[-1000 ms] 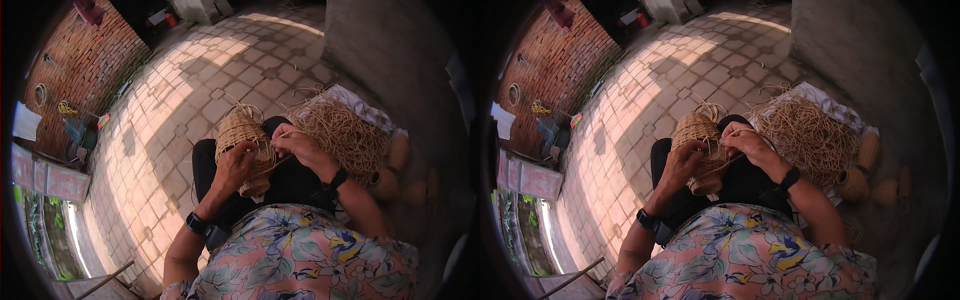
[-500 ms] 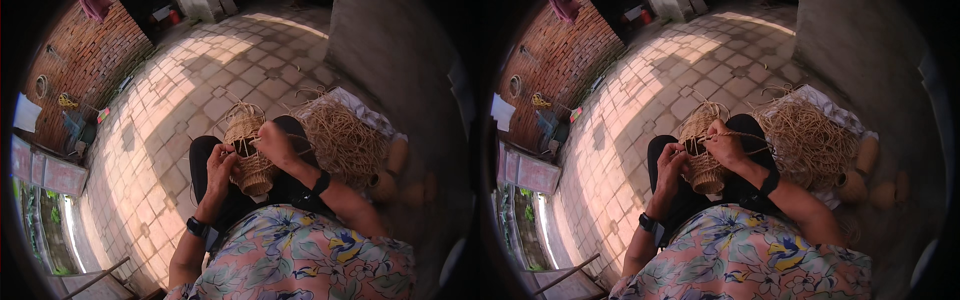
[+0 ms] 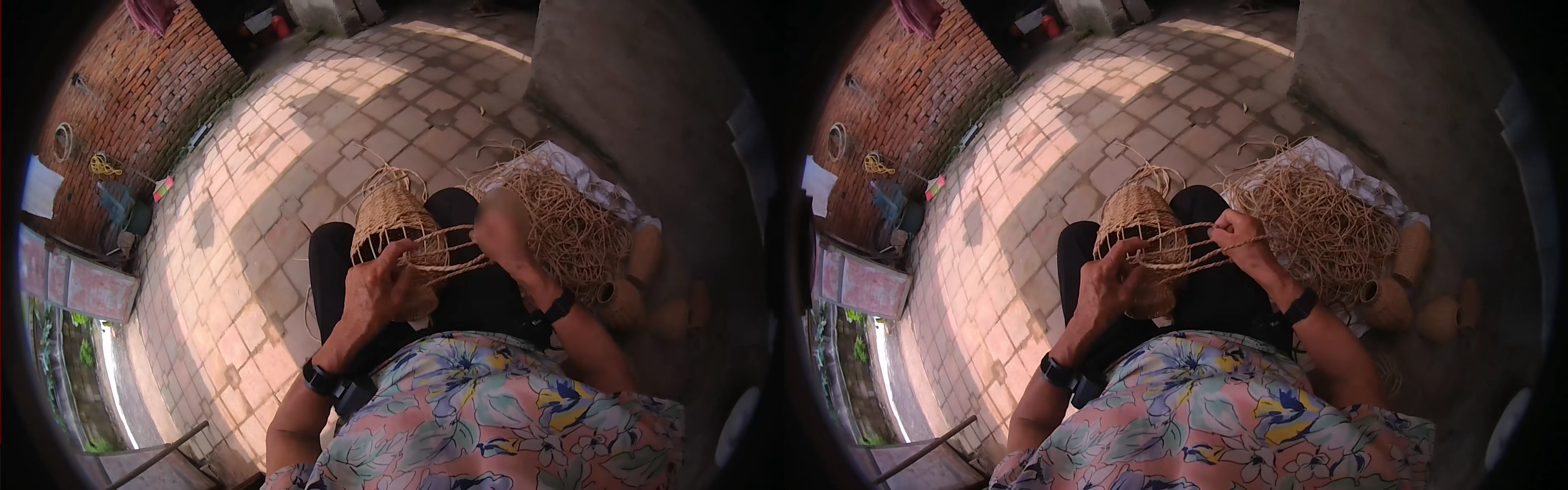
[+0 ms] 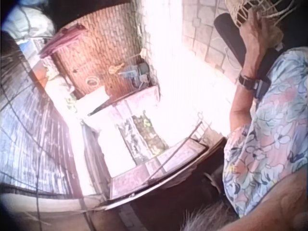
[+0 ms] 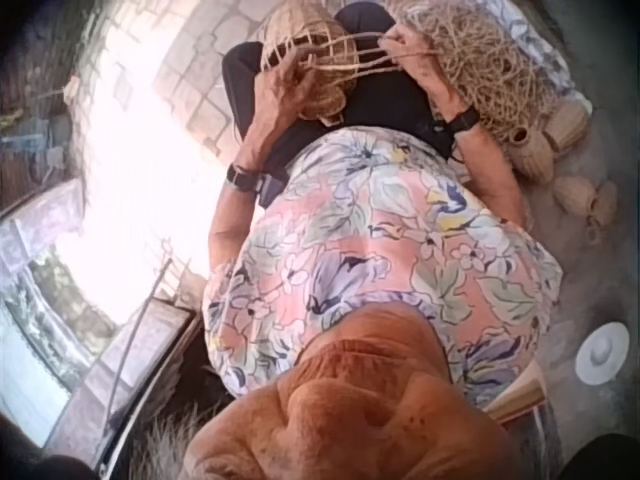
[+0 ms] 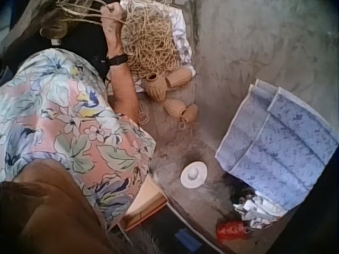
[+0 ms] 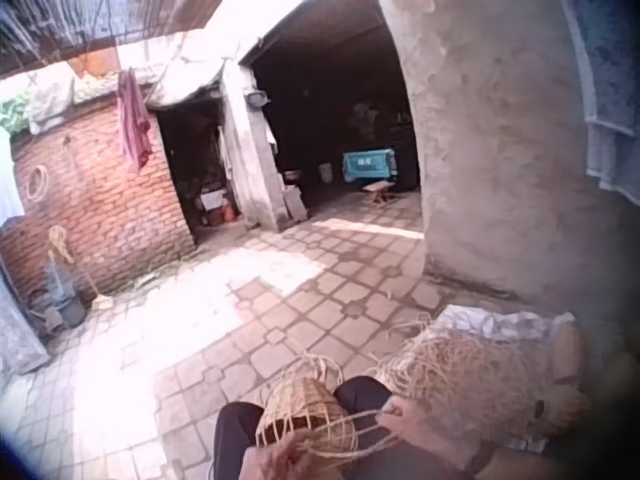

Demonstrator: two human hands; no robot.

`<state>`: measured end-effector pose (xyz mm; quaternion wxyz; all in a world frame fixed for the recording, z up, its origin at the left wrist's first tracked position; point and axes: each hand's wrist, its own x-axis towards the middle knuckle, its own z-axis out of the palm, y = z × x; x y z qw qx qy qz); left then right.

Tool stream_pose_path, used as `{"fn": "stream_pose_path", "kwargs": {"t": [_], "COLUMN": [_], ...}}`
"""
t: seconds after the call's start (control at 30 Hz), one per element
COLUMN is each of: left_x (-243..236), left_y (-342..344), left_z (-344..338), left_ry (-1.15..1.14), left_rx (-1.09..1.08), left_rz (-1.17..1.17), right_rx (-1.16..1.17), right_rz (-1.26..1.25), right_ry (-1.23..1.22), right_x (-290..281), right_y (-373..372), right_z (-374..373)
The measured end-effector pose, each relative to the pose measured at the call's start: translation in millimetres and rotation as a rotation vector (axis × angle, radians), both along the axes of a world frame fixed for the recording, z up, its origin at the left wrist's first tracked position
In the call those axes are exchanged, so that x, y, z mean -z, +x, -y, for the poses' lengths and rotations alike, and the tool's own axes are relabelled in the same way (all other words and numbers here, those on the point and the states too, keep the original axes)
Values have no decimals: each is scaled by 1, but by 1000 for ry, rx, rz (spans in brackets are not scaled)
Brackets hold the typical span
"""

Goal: Weave together natural fibers to construct a basket.

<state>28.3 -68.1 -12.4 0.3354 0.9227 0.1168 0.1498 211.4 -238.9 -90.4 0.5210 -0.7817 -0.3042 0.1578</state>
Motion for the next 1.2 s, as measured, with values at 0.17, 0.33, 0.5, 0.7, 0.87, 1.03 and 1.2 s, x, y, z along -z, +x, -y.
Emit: {"fn": "stream_pose_path", "kwargs": {"t": [0.17,0.33,0.5,0.7,0.87,1.03,1.2], "left_x": [-6,-28,-6,1,1,4,28], "left_y": [20,14,14,25,23,18,4], "left_z": [-28,-45,-17,-20,-23,-17,-32], "left_ry": [-1049,-650,71,-232,-556,-690,-956], "left_rx": [6,-129,1,-32,-99,-181,-294], "left_rz": [6,310,60,-72,-98,-44,181], "right_rx": [-61,-114,-215,-283,-131,19,-2], "right_rz": [-627,-824,-880,-896,-93,239,134], "right_ry": [196,314,251,300,93,-46,28], "right_x": [-6,-4,-13,-11,-1,-14,-35], "right_y": [2,4,8,-10,-34,-46,-35], "right_z": [8,16,13,-34,-59,-74,-92]}}
